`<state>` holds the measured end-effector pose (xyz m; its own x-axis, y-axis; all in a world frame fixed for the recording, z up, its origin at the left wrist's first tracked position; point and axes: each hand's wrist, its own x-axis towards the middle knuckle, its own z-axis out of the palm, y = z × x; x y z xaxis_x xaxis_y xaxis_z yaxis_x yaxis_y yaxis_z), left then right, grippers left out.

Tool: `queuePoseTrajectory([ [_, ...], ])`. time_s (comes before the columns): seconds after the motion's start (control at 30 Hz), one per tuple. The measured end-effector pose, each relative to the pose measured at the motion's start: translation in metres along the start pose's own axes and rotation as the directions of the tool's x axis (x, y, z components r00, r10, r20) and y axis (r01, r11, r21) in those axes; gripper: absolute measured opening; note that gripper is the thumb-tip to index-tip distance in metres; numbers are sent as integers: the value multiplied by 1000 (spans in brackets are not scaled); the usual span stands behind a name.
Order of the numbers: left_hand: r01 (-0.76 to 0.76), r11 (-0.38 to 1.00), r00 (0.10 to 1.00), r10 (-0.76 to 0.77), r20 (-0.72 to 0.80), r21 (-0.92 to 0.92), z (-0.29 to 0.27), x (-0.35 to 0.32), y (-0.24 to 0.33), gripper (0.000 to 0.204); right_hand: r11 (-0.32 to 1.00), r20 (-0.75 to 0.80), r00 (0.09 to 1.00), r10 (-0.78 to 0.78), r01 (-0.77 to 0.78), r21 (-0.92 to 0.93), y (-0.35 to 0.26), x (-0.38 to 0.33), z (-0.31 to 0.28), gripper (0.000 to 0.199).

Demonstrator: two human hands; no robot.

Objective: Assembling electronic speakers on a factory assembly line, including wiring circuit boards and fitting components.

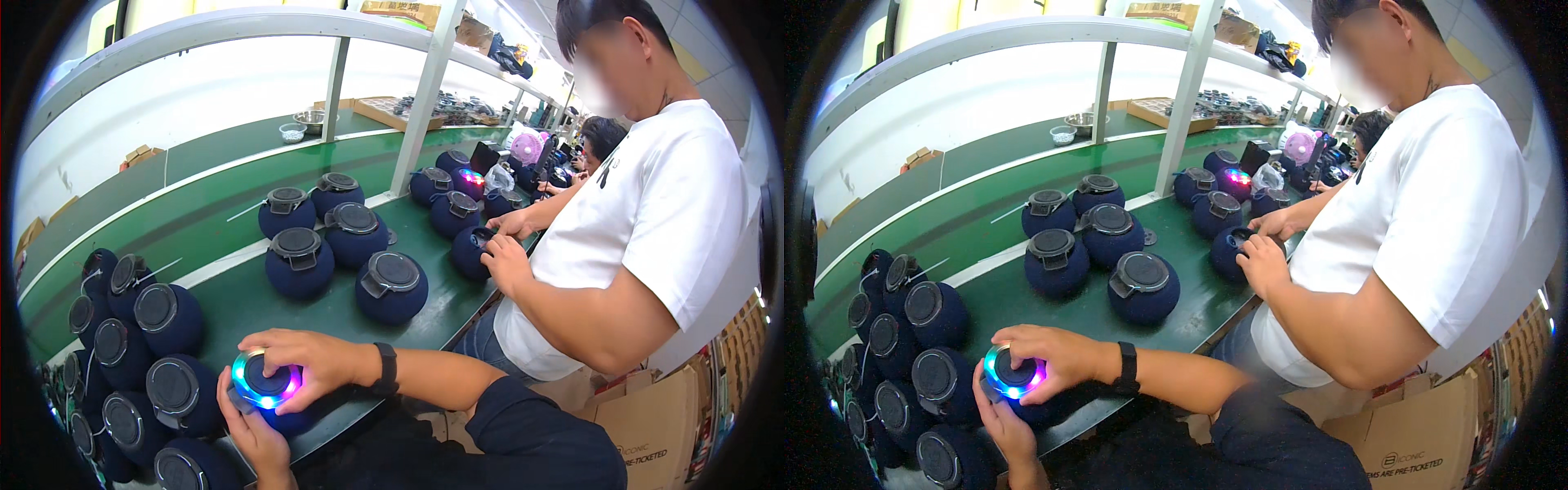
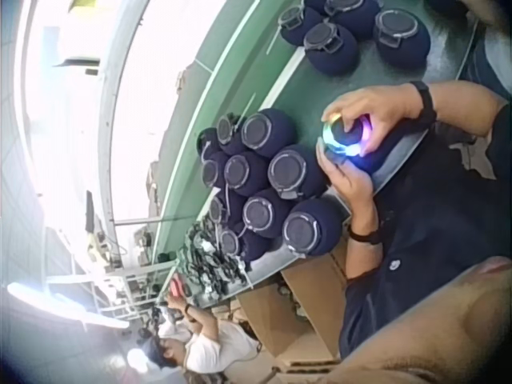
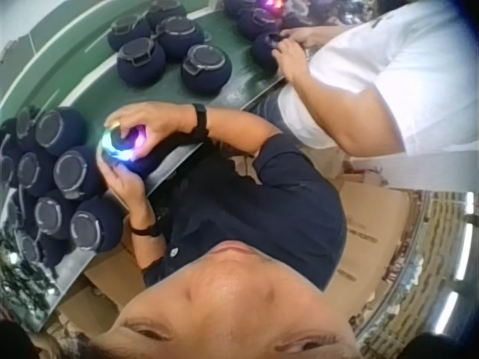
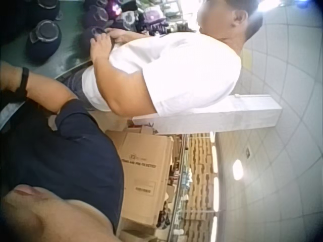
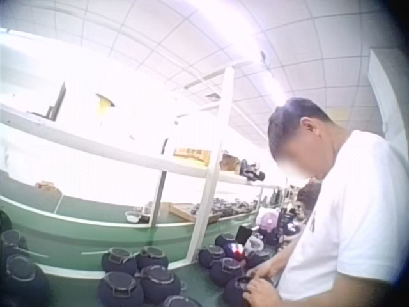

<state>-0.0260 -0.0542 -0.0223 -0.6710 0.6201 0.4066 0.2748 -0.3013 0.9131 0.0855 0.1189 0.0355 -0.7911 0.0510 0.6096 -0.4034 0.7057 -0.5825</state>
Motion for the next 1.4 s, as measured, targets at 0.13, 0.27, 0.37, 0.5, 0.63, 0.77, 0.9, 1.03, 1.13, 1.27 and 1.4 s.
queuePoseTrajectory([
  [0.13,40,997,999,-39,11,-63,0,0,1,44,1000,16,1000,27,-27,-6,-2,1,-1,50],
  [0.27,16,999,1000,-16,17,-36,0,0,1,44,999,10,999,42,-42,-15,-3,0,-1,50],
  [0.37,30,1000,999,-30,16,-10,-1,0,2,44,999,1,999,34,-34,-26,-3,0,0,50],
  [0.5,37,997,999,-35,26,-63,0,0,3,43,999,-4,999,32,-32,-4,-4,2,0,50],
  [0.63,32,995,999,-31,12,-89,1,0,2,43,999,0,999,37,-37,-8,-4,2,-1,49],
  [0.77,39,997,999,-37,24,-62,-1,0,1,42,999,-1,999,46,-46,-3,-5,0,-1,48],
  [0.9,37,996,999,-36,12,-86,1,1,4,42,1000,-13,1000,29,-29,-6,-6,1,-1,48],
  [1.03,43,994,999,-42,9,-104,2,2,4,41,998,1,998,64,-64,-14,-6,1,-1,49],
  [1.13,43,996,999,-42,12,-83,1,1,3,41,998,-5,998,56,-56,-10,-5,0,0,50],
  [1.27,58,995,998,-57,22,-81,0,2,2,41,999,-5,999,36,-36,-15,-5,0,-1,51],
  [1.4,47,995,999,-47,1,-89,4,3,4,41,999,17,999,38,-38,-22,-7,1,-3,51],
])
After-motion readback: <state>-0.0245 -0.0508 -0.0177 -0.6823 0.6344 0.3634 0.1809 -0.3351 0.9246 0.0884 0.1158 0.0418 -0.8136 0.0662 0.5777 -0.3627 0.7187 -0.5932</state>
